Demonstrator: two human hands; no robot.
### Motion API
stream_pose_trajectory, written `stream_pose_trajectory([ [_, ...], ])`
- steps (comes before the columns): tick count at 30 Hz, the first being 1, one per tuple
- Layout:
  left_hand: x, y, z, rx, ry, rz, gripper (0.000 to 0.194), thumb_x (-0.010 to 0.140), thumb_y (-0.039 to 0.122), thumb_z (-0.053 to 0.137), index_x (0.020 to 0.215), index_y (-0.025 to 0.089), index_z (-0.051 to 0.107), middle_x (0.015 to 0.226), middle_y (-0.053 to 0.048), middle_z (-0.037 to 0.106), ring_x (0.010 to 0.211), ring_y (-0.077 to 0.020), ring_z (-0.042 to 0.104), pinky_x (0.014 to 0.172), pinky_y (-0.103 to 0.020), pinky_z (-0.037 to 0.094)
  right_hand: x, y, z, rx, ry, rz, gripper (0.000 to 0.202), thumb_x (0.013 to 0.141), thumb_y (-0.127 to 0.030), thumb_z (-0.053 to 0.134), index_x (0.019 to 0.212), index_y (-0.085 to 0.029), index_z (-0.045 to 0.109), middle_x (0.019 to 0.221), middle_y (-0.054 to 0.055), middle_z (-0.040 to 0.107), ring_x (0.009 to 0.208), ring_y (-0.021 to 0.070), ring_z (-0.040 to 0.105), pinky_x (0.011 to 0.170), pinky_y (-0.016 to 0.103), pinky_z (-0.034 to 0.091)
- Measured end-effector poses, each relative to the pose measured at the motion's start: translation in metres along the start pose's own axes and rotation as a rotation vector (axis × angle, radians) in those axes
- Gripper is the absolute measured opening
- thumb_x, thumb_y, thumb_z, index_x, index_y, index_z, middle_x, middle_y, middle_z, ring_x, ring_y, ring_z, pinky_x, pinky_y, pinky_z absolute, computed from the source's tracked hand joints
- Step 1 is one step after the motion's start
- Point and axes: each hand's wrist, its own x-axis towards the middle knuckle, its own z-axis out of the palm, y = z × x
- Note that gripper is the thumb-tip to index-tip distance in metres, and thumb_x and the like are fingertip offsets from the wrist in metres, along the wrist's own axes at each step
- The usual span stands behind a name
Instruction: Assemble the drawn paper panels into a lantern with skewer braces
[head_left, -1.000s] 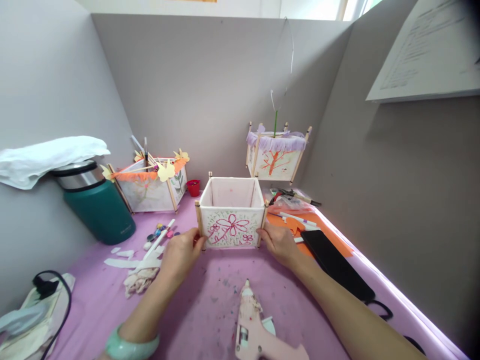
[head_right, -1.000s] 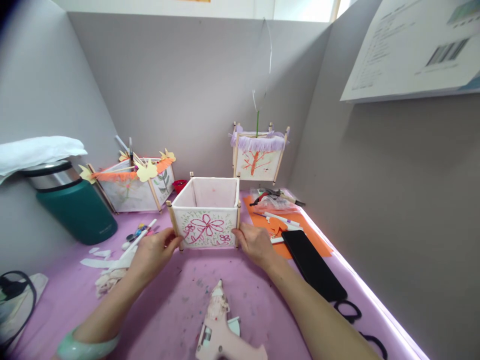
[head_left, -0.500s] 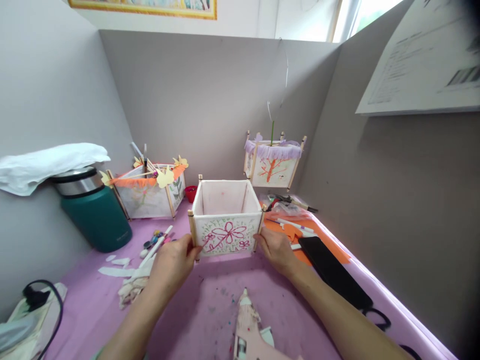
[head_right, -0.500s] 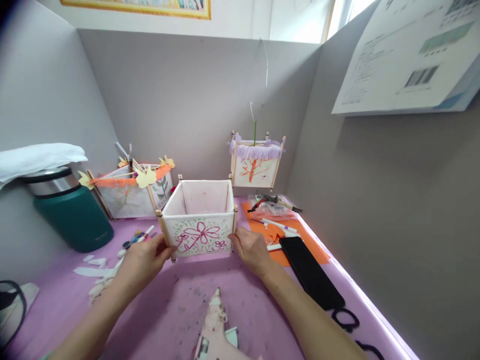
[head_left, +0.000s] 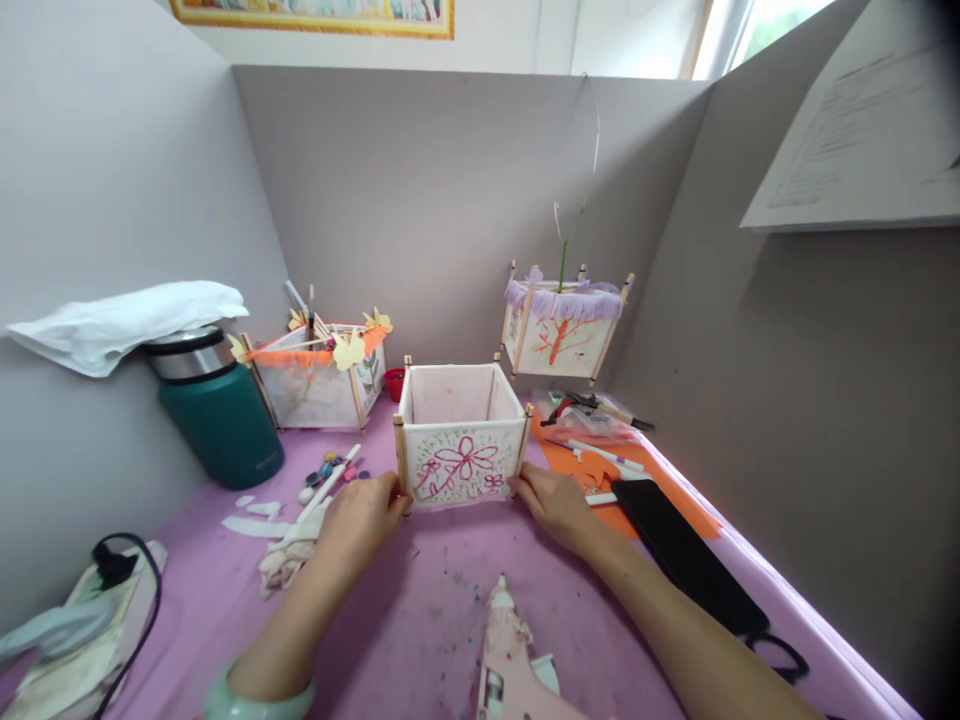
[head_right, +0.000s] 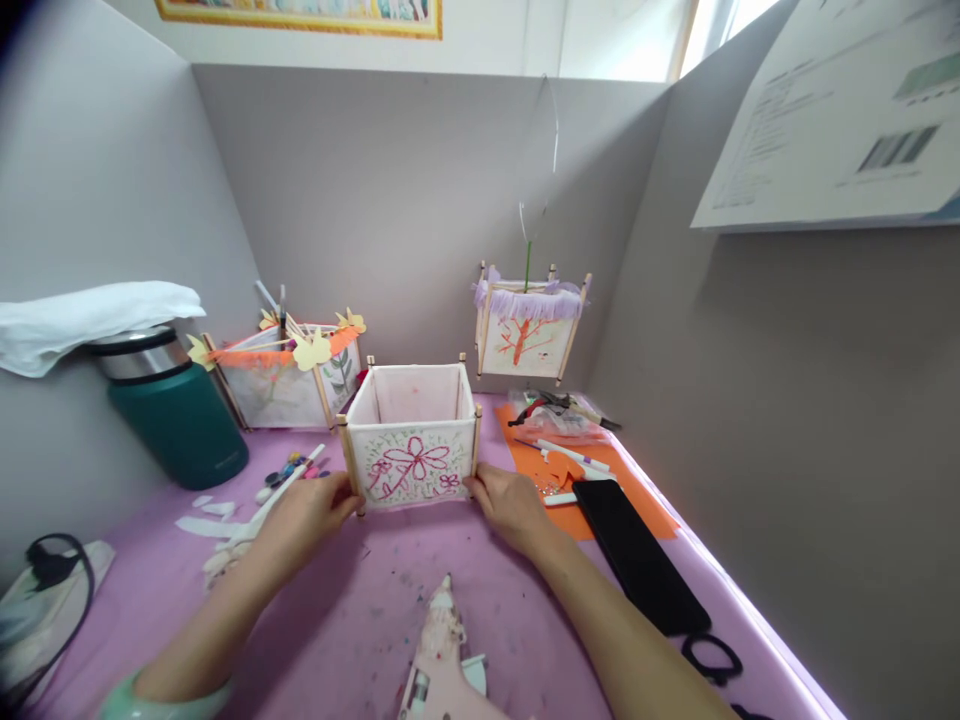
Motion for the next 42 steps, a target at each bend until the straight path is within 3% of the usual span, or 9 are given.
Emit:
stream_pose_trajectory([
  [4,0.002,-0.002,0.009,0.037,-0.028,-0.013,0.026,0.083,0.036,0.047,0.087,0.019,0.067,0.086,-0.01,0.071,0.084,-0.0233,0.065,0.065,-0.028,0.04,-0.001,0.0,0.003,0.005,-0.072,0.036,0.031,0.095,-0.037,0.037,0.081,-0.019,0.059,0.076,0.005,0.068,0.068,0.0176,0.062,0.06,0.025,0.035],
  [7,0.003,-0.001,0.013,0.047,0.0,-0.015,0.027,0.085,0.034,0.043,0.088,0.018,0.065,0.088,-0.011,0.071,0.086,-0.0245,0.065,0.067,-0.029,0.04,-0.002,-0.001,0.004,0.024,-0.04,0.023,0.031,0.095,-0.035,0.036,0.084,-0.018,0.06,0.081,0.006,0.069,0.071,0.0175,0.063,0.063,0.025,0.036],
  [10,0.003,0.001,0.015,0.04,0.009,-0.016,0.027,0.085,0.033,0.043,0.088,0.018,0.065,0.087,-0.011,0.071,0.086,-0.0232,0.064,0.067,-0.028,0.039,-0.002,0.0,0.004,0.003,-0.019,0.042,0.033,0.095,-0.035,0.036,0.083,-0.018,0.06,0.08,0.007,0.069,0.071,0.0178,0.062,0.064,0.025,0.036],
  [16,0.002,-0.001,0.013,0.014,0.004,-0.012,0.023,0.08,0.035,0.049,0.083,0.02,0.066,0.085,-0.008,0.071,0.08,-0.0225,0.064,0.06,-0.027,0.037,-0.003,0.006,0.001,0.001,-0.097,0.054,0.028,0.092,-0.035,0.043,0.083,-0.019,0.063,0.077,0.005,0.069,0.069,0.0179,0.063,0.061,0.025,0.037],
  [22,0.003,-0.002,0.01,-0.058,0.121,0.071,0.022,0.084,0.034,0.047,0.081,0.019,0.063,0.08,-0.006,0.07,0.075,-0.0177,0.063,0.064,-0.025,0.038,-0.005,0.01,0.005,0.085,-0.083,0.033,0.025,0.091,-0.031,0.044,0.086,-0.019,0.066,0.088,0.006,0.069,0.079,0.0187,0.063,0.069,0.026,0.039],
  [30,0.006,-0.01,0.022,-0.006,-0.034,0.036,0.021,0.078,0.036,0.05,0.078,0.02,0.064,0.08,-0.008,0.07,0.078,-0.0226,0.064,0.061,-0.027,0.035,-0.003,0.012,0.006,0.137,-0.104,0.034,0.02,0.089,-0.027,0.049,0.085,-0.018,0.066,0.085,0.005,0.068,0.077,0.0158,0.062,0.07,0.023,0.042],
  [35,0.005,-0.013,0.022,-0.018,-0.134,0.117,0.023,0.076,0.032,0.048,0.064,0.02,0.063,0.075,-0.007,0.07,0.072,-0.0208,0.063,0.058,-0.027,0.034,-0.003,0.014,0.004,0.191,-0.106,0.042,0.017,0.086,-0.025,0.052,0.085,-0.018,0.067,0.083,0.005,0.068,0.077,0.0168,0.061,0.07,0.024,0.042],
  [38,0.004,-0.011,0.023,-0.108,-0.198,0.139,0.028,0.079,0.03,0.042,0.059,0.019,0.058,0.064,-0.006,0.067,0.062,-0.0184,0.063,0.057,-0.025,0.037,-0.004,0.015,-0.001,0.243,-0.106,0.044,0.017,0.084,-0.023,0.052,0.086,-0.019,0.069,0.085,0.004,0.069,0.078,0.0164,0.062,0.071,0.023,0.043],
  [42,0.001,-0.009,0.029,-0.406,-0.379,0.071,0.029,0.081,0.029,0.033,0.062,0.018,0.051,0.053,-0.003,0.06,0.043,-0.015,0.057,0.045,-0.023,0.038,-0.003,0.018,-0.014,0.322,-0.037,0.102,0.019,0.084,-0.024,0.05,0.081,-0.02,0.069,0.082,0.003,0.069,0.077,0.017,0.061,0.071,0.026,0.042],
])
